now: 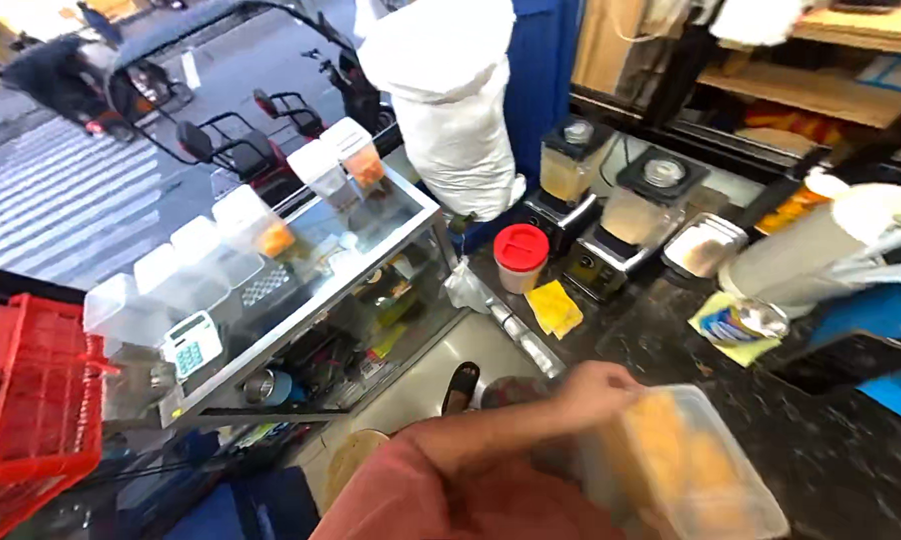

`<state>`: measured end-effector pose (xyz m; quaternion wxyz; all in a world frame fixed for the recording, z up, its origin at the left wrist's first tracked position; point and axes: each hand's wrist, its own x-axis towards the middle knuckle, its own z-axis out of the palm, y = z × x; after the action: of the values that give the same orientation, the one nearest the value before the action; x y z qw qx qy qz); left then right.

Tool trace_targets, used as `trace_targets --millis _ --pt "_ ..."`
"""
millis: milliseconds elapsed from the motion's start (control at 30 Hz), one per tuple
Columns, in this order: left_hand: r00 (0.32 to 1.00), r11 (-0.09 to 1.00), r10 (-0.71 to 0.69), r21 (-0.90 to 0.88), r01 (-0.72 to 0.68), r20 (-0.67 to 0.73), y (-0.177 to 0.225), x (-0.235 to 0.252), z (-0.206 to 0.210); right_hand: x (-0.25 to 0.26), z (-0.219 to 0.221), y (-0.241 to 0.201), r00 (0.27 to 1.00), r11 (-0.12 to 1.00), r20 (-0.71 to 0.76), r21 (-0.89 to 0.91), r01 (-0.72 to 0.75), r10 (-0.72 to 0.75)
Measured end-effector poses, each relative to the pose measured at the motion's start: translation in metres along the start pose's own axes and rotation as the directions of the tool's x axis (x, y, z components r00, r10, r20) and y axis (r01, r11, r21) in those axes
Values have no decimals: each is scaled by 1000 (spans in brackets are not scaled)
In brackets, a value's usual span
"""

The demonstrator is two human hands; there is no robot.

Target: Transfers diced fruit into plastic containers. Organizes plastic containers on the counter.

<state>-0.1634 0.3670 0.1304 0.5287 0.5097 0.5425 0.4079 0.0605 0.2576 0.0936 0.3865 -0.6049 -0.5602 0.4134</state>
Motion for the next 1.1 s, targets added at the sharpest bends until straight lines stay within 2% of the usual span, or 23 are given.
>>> trace_targets --millis 100,200,300,367,533,633,733,867,967,1100 --pt "959 996 76 -27 -87 -273 -4 -34 -130 54 89 -41 955 983 270 -101 156 -124" --pt "876 993 120 58 -106 -467 2 -66 -263 86 207 -97 897 974 399 -36 222 -189" --pt "789 955 159 296 30 -593 19 -97 -397 95 347 -145 837 960 473 90 265 -276" --pt "765 894 161 421 155 -624 29 -113 -477 91 436 -170 809 952 502 147 269 -306" --pt "718 638 70 584 501 -692 30 -126 -648 87 636 -231 786 947 532 233 220 -313" --pt "712 463 50 648 605 -700 16 -121 -730 96 726 -256 787 944 525 232 233 -323" --pt "685 371 -5 635 678 -728 6 -110 -797 106 786 -293 790 951 529 166 262 -310" --pt "651 380 -79 580 720 -755 -4 -93 -866 114 840 -330 814 962 526 28 273 -246" --pt "613 407 -148 517 753 -776 -14 -85 -896 115 862 -345 821 961 541 -77 267 -185" --pt "648 522 -160 493 696 -745 -22 -101 -923 112 876 -350 829 953 535 -134 271 -161"
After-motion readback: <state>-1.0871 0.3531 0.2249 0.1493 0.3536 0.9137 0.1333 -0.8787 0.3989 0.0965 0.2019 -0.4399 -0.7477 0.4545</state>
